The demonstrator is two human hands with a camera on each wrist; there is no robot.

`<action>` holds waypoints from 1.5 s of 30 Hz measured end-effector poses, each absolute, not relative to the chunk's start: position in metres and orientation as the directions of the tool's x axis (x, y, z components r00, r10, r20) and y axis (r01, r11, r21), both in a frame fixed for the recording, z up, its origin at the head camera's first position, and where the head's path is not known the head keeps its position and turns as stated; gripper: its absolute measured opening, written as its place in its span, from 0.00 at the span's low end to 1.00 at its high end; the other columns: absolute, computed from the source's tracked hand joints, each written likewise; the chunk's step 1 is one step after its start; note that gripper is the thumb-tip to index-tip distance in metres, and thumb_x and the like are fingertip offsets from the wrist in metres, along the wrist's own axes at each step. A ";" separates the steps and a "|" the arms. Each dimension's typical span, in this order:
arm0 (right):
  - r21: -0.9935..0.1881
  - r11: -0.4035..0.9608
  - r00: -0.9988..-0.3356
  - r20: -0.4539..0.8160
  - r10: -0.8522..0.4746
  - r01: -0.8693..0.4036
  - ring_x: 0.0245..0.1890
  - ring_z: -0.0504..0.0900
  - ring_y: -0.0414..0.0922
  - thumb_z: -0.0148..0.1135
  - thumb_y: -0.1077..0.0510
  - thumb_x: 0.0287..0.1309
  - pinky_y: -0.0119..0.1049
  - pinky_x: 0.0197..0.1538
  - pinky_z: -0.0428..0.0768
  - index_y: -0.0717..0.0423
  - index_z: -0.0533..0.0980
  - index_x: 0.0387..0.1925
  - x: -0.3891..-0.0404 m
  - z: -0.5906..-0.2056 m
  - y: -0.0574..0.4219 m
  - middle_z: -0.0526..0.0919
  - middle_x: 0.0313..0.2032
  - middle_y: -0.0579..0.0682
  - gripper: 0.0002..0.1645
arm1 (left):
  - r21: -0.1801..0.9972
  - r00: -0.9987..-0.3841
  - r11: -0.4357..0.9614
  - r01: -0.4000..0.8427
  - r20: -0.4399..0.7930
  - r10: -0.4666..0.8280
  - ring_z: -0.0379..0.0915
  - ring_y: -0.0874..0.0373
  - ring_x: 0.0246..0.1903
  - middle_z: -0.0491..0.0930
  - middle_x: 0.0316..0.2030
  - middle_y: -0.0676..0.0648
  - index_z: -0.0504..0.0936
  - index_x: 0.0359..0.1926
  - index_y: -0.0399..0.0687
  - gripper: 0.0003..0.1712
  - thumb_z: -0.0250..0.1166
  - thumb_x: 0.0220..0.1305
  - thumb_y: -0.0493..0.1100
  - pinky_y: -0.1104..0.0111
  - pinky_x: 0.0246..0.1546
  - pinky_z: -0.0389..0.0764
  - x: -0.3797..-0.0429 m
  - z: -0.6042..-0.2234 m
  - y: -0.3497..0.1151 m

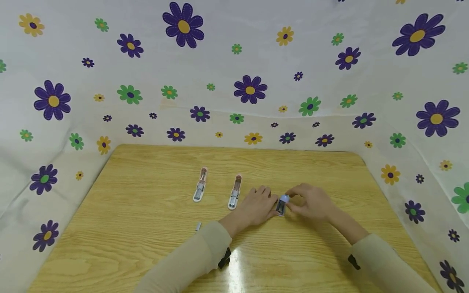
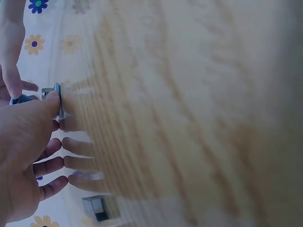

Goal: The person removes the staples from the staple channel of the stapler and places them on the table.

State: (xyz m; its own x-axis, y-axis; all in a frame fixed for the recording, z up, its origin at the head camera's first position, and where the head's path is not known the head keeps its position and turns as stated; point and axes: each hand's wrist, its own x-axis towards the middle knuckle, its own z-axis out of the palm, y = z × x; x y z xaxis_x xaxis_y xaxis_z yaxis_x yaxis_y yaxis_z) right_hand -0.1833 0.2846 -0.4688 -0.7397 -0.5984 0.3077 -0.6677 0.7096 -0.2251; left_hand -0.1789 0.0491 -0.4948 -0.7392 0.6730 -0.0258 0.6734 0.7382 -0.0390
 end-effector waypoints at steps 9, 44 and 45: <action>-0.184 0.705 -0.698 0.445 -0.562 -0.685 0.35 0.90 0.47 0.79 0.59 0.54 0.38 0.32 0.84 0.52 0.87 0.43 -0.195 -0.463 0.288 0.92 0.36 0.49 0.13 | -0.027 -0.746 0.746 0.666 -0.037 0.665 0.74 0.56 0.59 0.78 0.61 0.50 0.75 0.67 0.60 0.30 0.51 0.78 0.70 0.61 0.57 0.79 -0.181 -0.494 0.051; -0.584 0.739 -0.851 -0.149 -0.503 -0.335 0.33 0.83 0.38 0.71 0.57 0.66 0.32 0.39 0.83 0.55 0.86 0.41 -0.201 -0.447 0.272 0.89 0.34 0.46 0.06 | -0.024 -0.750 0.751 0.660 -0.059 0.658 0.73 0.55 0.62 0.78 0.62 0.49 0.74 0.69 0.59 0.31 0.50 0.79 0.69 0.60 0.60 0.78 -0.180 -0.491 0.053; -0.582 0.739 -0.848 -0.151 -0.508 -0.339 0.33 0.83 0.37 0.71 0.57 0.66 0.32 0.40 0.83 0.55 0.86 0.41 -0.200 -0.448 0.271 0.90 0.34 0.46 0.06 | -0.028 -0.750 0.750 0.661 -0.061 0.658 0.73 0.55 0.62 0.78 0.63 0.49 0.73 0.70 0.59 0.31 0.50 0.79 0.69 0.59 0.60 0.78 -0.179 -0.490 0.053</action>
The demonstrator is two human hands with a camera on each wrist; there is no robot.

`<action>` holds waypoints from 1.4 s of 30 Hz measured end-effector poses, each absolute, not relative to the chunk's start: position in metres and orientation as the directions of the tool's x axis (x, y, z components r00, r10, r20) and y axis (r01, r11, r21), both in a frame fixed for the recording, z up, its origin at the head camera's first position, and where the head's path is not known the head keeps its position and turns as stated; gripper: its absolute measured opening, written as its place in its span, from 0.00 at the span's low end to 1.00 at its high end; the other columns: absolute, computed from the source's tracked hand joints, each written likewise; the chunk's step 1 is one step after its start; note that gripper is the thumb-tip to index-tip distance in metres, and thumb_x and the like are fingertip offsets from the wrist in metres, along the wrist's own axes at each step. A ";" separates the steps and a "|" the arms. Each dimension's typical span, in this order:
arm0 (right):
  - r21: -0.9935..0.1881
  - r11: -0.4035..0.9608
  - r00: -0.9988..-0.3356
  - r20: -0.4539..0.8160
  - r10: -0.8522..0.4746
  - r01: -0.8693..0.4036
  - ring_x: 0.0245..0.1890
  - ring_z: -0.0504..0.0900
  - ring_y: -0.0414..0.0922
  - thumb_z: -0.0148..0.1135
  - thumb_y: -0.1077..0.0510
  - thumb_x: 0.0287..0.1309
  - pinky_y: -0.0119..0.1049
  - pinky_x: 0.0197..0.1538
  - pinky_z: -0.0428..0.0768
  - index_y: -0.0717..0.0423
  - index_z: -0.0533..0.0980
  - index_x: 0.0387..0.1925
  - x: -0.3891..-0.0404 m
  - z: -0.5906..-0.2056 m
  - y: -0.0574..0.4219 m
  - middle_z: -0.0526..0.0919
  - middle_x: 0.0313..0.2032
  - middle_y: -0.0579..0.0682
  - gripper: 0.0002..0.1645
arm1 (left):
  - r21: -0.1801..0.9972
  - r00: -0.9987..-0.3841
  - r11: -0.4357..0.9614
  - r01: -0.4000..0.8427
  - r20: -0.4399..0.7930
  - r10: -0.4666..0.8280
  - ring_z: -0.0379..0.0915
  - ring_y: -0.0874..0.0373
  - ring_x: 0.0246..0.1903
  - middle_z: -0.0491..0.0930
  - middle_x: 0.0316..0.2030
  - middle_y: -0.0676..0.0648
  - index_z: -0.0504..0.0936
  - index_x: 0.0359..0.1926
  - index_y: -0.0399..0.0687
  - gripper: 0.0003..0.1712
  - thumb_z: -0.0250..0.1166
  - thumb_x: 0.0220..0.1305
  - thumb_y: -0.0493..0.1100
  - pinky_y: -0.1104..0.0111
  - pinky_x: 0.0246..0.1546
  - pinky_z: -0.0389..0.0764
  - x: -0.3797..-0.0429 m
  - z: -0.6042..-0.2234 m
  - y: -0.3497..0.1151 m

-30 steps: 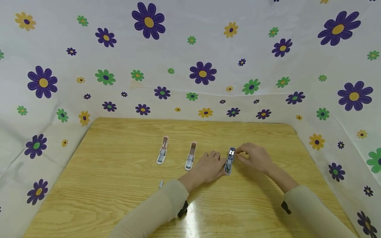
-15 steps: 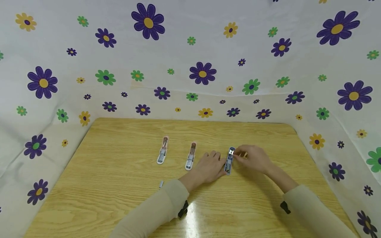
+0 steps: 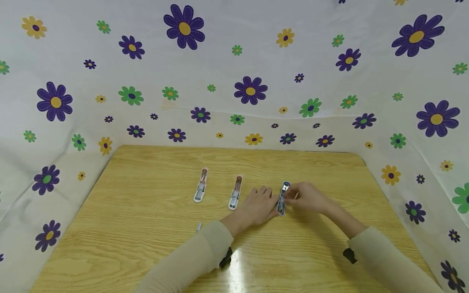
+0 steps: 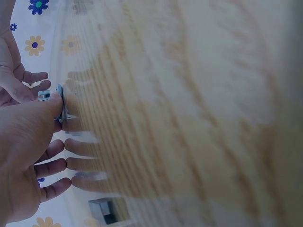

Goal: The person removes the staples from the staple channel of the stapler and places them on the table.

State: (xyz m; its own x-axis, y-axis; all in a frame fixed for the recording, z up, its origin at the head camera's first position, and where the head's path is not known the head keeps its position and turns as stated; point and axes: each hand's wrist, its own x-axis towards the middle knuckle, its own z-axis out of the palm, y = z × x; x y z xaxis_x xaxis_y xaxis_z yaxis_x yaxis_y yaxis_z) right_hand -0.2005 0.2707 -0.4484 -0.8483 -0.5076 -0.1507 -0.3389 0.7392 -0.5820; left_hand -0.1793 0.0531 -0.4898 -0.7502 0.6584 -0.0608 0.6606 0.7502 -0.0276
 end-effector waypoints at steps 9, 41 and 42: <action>-0.576 0.745 -0.846 -0.162 -0.508 -0.337 0.30 0.80 0.36 0.73 0.59 0.64 0.30 0.33 0.78 0.55 0.85 0.37 -0.199 -0.454 0.262 0.88 0.31 0.45 0.03 | -0.079 -0.744 0.740 0.668 -0.052 0.666 0.74 0.56 0.59 0.78 0.61 0.50 0.75 0.66 0.60 0.29 0.48 0.79 0.70 0.62 0.56 0.78 -0.179 -0.490 0.053; -0.712 0.676 -0.840 -0.236 -0.488 -0.192 0.26 0.78 0.41 0.71 0.61 0.65 0.30 0.29 0.77 0.61 0.81 0.35 -0.195 -0.455 0.261 0.85 0.30 0.51 0.07 | -0.063 -0.752 0.750 0.658 -0.013 0.659 0.75 0.55 0.58 0.80 0.58 0.50 0.77 0.61 0.59 0.26 0.52 0.79 0.68 0.61 0.56 0.79 -0.178 -0.492 0.053; -0.720 0.667 -0.838 -0.234 -0.494 -0.192 0.25 0.78 0.41 0.71 0.61 0.66 0.30 0.28 0.76 0.62 0.81 0.35 -0.194 -0.454 0.261 0.84 0.29 0.52 0.07 | -0.062 -0.753 0.751 0.657 -0.012 0.658 0.75 0.55 0.58 0.80 0.59 0.50 0.77 0.61 0.59 0.26 0.52 0.79 0.68 0.60 0.57 0.79 -0.178 -0.492 0.053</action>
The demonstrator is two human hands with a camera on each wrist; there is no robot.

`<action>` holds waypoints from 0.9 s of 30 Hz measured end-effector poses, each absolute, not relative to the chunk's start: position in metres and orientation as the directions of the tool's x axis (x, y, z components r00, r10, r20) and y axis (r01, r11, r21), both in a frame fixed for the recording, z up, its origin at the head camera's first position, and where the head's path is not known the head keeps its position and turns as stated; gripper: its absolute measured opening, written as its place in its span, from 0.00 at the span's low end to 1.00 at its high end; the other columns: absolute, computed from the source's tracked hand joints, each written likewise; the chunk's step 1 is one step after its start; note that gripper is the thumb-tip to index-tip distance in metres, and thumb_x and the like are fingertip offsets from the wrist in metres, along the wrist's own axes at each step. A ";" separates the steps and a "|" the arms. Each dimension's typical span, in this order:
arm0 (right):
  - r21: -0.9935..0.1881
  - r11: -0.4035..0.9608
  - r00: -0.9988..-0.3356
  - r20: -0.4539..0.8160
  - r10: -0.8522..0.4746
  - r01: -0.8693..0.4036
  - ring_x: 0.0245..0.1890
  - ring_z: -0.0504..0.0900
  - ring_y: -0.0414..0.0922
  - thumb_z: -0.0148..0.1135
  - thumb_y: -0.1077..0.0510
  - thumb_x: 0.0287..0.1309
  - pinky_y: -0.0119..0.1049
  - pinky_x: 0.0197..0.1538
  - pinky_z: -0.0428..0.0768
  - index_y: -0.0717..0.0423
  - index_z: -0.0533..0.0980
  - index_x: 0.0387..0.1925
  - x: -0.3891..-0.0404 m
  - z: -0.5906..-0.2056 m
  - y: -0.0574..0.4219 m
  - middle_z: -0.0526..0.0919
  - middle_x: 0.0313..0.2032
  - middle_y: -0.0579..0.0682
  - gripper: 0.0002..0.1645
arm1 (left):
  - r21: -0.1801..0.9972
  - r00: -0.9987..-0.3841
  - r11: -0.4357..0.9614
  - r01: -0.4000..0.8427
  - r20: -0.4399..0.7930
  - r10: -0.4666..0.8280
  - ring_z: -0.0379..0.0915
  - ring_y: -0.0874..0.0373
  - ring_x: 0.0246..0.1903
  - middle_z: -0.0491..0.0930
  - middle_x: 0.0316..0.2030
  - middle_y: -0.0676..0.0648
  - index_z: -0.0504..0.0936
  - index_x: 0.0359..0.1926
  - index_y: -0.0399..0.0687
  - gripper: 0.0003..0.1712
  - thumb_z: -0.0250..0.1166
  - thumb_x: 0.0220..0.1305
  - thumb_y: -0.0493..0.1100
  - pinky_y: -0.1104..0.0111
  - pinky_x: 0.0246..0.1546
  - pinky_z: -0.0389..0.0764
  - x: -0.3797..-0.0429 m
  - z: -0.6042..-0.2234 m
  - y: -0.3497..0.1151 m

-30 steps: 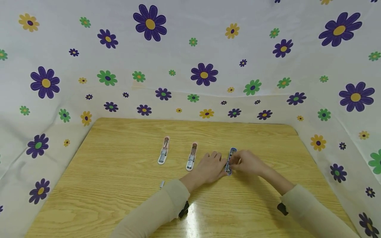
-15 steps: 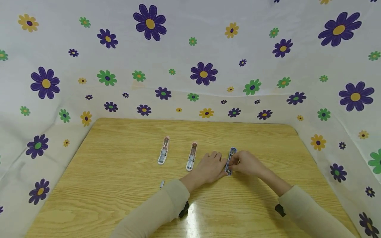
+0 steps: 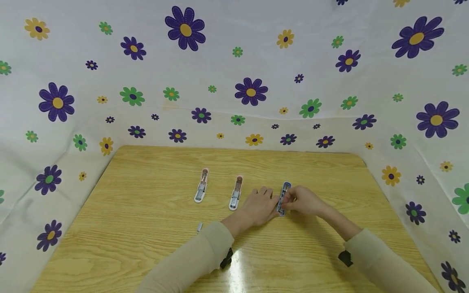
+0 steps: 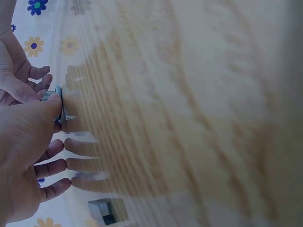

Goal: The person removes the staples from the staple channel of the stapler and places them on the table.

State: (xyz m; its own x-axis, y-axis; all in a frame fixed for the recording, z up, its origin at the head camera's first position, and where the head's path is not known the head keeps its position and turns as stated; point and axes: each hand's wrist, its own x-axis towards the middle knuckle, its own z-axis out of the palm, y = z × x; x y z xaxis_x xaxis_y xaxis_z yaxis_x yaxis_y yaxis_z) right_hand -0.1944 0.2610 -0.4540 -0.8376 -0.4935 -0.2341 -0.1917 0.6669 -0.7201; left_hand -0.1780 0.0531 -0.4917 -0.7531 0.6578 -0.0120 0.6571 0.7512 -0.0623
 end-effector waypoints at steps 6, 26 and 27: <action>-0.770 0.625 -0.819 -0.273 -0.504 -0.128 0.24 0.75 0.40 0.67 0.61 0.70 0.29 0.26 0.74 0.65 0.79 0.37 -0.190 -0.452 0.262 0.83 0.29 0.57 0.09 | -0.052 -0.755 0.753 0.656 -0.017 0.656 0.74 0.55 0.59 0.79 0.60 0.50 0.77 0.63 0.60 0.26 0.51 0.79 0.68 0.60 0.58 0.79 -0.178 -0.493 0.054; -0.811 0.585 -0.750 -0.402 -0.525 0.025 0.28 0.82 0.41 0.63 0.57 0.74 0.36 0.32 0.85 0.66 0.81 0.42 -0.160 -0.443 0.287 0.84 0.29 0.52 0.13 | -0.056 -0.750 0.748 0.661 -0.036 0.660 0.74 0.55 0.61 0.78 0.61 0.50 0.75 0.66 0.59 0.29 0.52 0.78 0.68 0.61 0.59 0.79 -0.177 -0.491 0.054; -0.815 0.579 -0.738 -0.411 -0.536 0.033 0.28 0.83 0.41 0.63 0.58 0.74 0.36 0.32 0.85 0.66 0.81 0.42 -0.157 -0.445 0.286 0.84 0.30 0.52 0.12 | -0.057 -0.752 0.750 0.659 -0.035 0.659 0.74 0.56 0.61 0.78 0.61 0.50 0.76 0.66 0.59 0.29 0.52 0.78 0.68 0.60 0.59 0.79 -0.177 -0.491 0.054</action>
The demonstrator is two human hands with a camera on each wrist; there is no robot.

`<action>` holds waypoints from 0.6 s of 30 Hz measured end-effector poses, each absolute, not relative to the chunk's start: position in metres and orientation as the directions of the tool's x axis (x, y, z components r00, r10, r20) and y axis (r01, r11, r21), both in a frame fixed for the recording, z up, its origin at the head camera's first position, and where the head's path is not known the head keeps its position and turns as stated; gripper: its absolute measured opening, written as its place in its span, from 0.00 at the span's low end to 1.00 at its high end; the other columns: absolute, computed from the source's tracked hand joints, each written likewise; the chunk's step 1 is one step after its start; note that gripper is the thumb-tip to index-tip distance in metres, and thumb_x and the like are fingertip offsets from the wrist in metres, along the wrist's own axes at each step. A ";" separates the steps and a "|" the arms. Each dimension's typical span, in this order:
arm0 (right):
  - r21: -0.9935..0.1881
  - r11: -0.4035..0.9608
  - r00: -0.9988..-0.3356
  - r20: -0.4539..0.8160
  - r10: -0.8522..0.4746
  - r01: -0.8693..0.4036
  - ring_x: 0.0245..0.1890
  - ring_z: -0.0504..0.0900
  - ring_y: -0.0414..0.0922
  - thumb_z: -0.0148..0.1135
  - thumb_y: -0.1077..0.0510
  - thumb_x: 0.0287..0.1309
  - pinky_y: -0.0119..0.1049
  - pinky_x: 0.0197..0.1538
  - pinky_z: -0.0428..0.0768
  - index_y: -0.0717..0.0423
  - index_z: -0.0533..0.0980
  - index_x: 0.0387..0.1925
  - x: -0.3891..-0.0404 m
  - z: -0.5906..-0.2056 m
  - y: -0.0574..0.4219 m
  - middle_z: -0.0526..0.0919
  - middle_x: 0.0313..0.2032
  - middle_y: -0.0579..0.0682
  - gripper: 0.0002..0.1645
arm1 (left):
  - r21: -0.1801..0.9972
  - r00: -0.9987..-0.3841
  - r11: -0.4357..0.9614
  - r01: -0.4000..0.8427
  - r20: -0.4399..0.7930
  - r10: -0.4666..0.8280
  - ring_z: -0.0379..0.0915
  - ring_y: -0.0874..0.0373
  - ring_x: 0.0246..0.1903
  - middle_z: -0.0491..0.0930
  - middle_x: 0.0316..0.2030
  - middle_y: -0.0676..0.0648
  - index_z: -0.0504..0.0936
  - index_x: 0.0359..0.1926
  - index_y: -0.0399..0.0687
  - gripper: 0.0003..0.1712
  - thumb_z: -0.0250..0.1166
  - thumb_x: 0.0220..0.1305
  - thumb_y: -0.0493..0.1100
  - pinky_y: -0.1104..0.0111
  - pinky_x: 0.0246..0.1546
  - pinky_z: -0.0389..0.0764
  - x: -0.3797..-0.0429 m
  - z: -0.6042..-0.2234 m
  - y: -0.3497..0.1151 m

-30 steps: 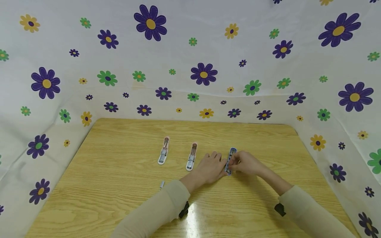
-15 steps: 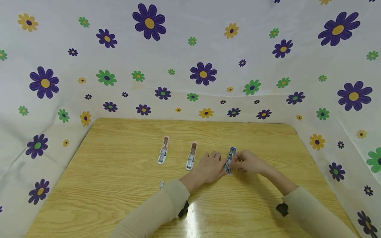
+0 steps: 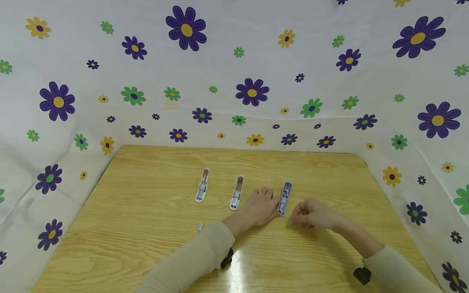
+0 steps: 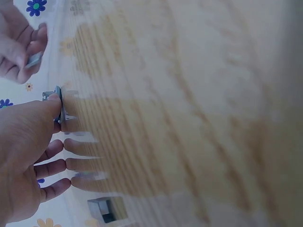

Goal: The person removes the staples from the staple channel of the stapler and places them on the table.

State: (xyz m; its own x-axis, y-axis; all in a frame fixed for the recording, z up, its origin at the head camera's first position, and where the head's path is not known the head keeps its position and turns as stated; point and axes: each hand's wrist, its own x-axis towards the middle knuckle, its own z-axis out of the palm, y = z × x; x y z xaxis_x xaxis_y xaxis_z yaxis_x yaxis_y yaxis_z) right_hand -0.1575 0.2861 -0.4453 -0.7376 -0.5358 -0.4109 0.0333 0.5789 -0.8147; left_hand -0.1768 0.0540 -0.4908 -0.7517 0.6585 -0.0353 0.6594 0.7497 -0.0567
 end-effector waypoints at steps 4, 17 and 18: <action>-0.829 0.555 -0.690 -0.440 -0.574 0.067 0.27 0.86 0.41 0.62 0.58 0.74 0.32 0.31 0.84 0.68 0.81 0.43 -0.149 -0.454 0.282 0.85 0.30 0.50 0.13 | -0.061 -0.752 0.749 0.660 -0.034 0.659 0.74 0.56 0.61 0.78 0.61 0.50 0.76 0.65 0.59 0.28 0.51 0.79 0.68 0.60 0.60 0.79 -0.177 -0.490 0.054; -0.817 0.573 -0.706 -0.441 -0.555 0.060 0.21 0.80 0.39 0.64 0.57 0.73 0.28 0.24 0.78 0.65 0.80 0.40 -0.146 -0.464 0.275 0.81 0.25 0.47 0.12 | -0.065 -0.748 0.745 0.664 -0.037 0.663 0.74 0.56 0.59 0.79 0.60 0.50 0.76 0.63 0.59 0.27 0.50 0.79 0.68 0.61 0.58 0.79 -0.178 -0.488 0.052; -0.817 0.574 -0.708 -0.440 -0.552 0.060 0.21 0.80 0.39 0.64 0.57 0.73 0.29 0.24 0.79 0.65 0.80 0.41 -0.147 -0.464 0.275 0.81 0.25 0.47 0.12 | -0.064 -0.745 0.743 0.667 -0.038 0.666 0.74 0.56 0.59 0.79 0.60 0.50 0.76 0.63 0.59 0.27 0.50 0.79 0.68 0.61 0.58 0.79 -0.179 -0.488 0.052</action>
State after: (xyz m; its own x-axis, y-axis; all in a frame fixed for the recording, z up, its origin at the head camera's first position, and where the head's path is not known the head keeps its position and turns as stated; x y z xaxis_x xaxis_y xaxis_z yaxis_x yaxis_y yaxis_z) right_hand -0.1468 0.2755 -0.4637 -0.7084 -0.5518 -0.4402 0.0604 0.5740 -0.8166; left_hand -0.1785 0.0522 -0.4878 -0.7451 0.6659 -0.0376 0.6668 0.7425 -0.0640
